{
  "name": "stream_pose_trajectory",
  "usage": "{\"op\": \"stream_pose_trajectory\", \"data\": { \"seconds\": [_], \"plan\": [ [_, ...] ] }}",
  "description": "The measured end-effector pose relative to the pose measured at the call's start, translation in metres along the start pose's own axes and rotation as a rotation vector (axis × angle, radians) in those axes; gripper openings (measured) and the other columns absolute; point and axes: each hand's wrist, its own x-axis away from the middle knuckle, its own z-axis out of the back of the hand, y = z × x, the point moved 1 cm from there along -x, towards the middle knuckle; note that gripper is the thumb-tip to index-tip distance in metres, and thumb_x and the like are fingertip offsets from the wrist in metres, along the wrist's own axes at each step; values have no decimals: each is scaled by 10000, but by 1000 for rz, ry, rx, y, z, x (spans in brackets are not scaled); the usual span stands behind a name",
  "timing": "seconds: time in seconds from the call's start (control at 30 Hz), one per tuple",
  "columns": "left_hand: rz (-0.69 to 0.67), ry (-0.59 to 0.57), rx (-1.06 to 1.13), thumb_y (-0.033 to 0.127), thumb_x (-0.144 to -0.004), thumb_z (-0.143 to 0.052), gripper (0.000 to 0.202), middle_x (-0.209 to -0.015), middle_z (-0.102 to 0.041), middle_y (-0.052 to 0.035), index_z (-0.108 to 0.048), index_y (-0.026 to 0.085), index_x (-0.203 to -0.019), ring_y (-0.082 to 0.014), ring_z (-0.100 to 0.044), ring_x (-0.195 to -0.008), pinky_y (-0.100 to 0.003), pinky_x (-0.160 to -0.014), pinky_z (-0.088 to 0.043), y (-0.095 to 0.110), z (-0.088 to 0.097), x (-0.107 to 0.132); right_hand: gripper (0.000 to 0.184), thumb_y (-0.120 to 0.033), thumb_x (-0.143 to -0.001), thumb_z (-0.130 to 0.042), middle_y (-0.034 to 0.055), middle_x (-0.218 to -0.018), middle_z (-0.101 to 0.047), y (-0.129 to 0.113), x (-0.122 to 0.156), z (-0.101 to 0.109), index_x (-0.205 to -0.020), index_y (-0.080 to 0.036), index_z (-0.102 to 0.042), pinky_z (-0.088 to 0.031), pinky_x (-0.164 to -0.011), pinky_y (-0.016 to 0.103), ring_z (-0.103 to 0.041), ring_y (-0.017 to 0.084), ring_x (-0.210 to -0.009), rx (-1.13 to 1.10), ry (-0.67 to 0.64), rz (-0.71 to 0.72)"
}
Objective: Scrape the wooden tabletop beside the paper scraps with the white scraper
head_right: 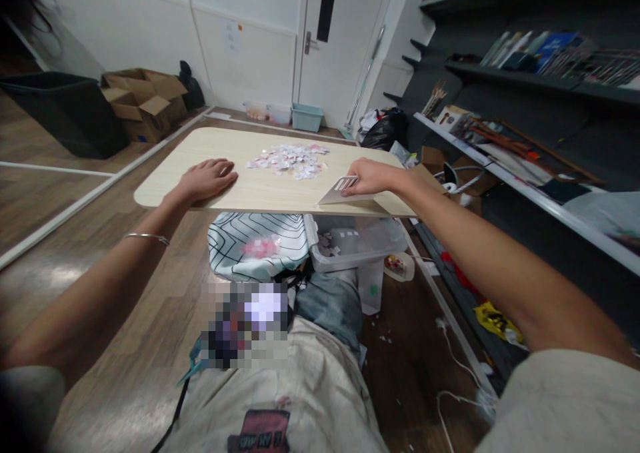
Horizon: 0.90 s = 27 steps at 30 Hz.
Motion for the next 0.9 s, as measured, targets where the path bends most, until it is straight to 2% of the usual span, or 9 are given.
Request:
{"op": "stream_pose_trajectory", "data": {
  "seconds": [0.23, 0.4, 0.6, 0.9],
  "plan": [
    [-8, 8, -10, 576, -1088, -296, 662, -1721, -551, -105, -635, 244, -1549, -345, -471, -1590, -509, -1296, -374, -1, -2, -2, 560, -707, -808, -803, 21, -581, -534, -14, -18, -1, -689, -165, -728, -323, -662, 314, -480, 170, -663, 97, 31, -32],
    [-2, 13, -27, 570, -1095, -299, 658, -1735, -542, -89, -624, 258, -1574, -330, -461, -1602, -484, -1299, -376, -2, -3, -4, 573, -720, -757, -826, 20, -604, -559, -16, -29, 2, -717, -154, -749, -335, -667, 305, -511, 172, -684, 29, 33, -16],
    [-12, 21, -5, 570, -1090, -307, 660, -1733, -544, -102, -636, 247, -1562, -351, -467, -1594, -523, -1289, -380, -4, -5, -5, 671, -810, -691, -820, -8, -627, -553, -4, -21, 3, -691, -143, -753, -336, -673, 286, -493, 152, -690, -91, -3, -13],
    [-19, 33, 1, 562, -1083, -321, 641, -1702, -575, -105, -654, 256, -1537, -348, -481, -1580, -518, -1279, -386, -5, -8, -6, 610, -751, -731, -805, -26, -589, -475, 0, -8, -6, -693, -143, -778, -287, -668, 292, -442, 132, -664, -50, 8, -23]
  ]
}}
